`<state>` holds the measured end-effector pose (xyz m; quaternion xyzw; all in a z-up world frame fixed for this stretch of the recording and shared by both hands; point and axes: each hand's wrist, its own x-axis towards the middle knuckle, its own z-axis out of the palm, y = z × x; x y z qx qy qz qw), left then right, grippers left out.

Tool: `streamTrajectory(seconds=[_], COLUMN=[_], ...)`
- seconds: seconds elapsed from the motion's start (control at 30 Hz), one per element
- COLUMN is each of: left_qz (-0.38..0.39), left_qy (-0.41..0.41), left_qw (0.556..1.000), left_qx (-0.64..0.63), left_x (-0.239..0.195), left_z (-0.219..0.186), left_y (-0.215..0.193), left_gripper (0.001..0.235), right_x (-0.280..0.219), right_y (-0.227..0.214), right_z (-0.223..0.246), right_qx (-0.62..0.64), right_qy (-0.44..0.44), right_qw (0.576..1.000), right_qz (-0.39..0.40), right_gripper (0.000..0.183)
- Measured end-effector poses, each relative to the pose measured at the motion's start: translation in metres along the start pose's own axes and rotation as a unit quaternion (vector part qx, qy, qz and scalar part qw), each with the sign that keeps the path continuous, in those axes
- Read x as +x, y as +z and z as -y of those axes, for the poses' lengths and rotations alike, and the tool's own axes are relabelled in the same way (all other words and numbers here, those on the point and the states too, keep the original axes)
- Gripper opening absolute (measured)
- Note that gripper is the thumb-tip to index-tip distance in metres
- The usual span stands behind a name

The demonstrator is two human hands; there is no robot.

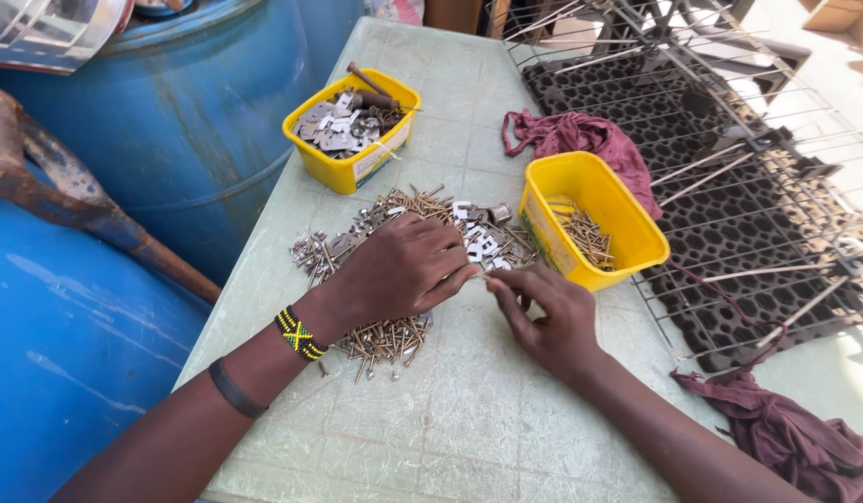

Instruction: Manually assembling cable clips by inserting small nails into the holes of metal clips and sorting them into bins.

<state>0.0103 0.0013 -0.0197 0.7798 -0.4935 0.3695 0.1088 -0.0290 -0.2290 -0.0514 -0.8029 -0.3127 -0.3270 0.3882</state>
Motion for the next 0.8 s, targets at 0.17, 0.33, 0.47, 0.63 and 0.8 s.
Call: streamTrajectory(seconds=[0.17,0.33,0.47,0.63,0.8], left_qz=[-0.055,-0.081,-0.077,-0.072,-0.054], left_qy=[0.017,0.016,-0.001,-0.02,-0.01], left_qw=[0.996,0.989,0.99,0.99,0.991], left_qx=[0.071,0.122,0.117,0.116,0.123], left_x=[0.006,0.002,-0.002,-0.004,0.001], left_z=[0.006,0.016,0.019,0.022,0.02], left_y=[-0.012,-0.009,-0.008,-0.008,-0.011], left_gripper=[0.035,0.035,0.034,0.036,0.027], right_x=[0.001,0.017,0.026,0.027,0.006], right_y=[-0.004,-0.044,-0.079,-0.091,-0.072], right_z=[0.005,-0.026,-0.057,-0.061,-0.081], right_qx=[-0.072,-0.194,-0.302,-0.299,-0.289], right_qy=[-0.158,-0.212,-0.155,-0.081,-0.147], right_qw=[0.984,0.955,0.933,0.946,0.94], right_qz=[-0.044,-0.08,-0.116,-0.097,-0.107], right_gripper=[0.009,0.018,0.014,0.026,0.017])
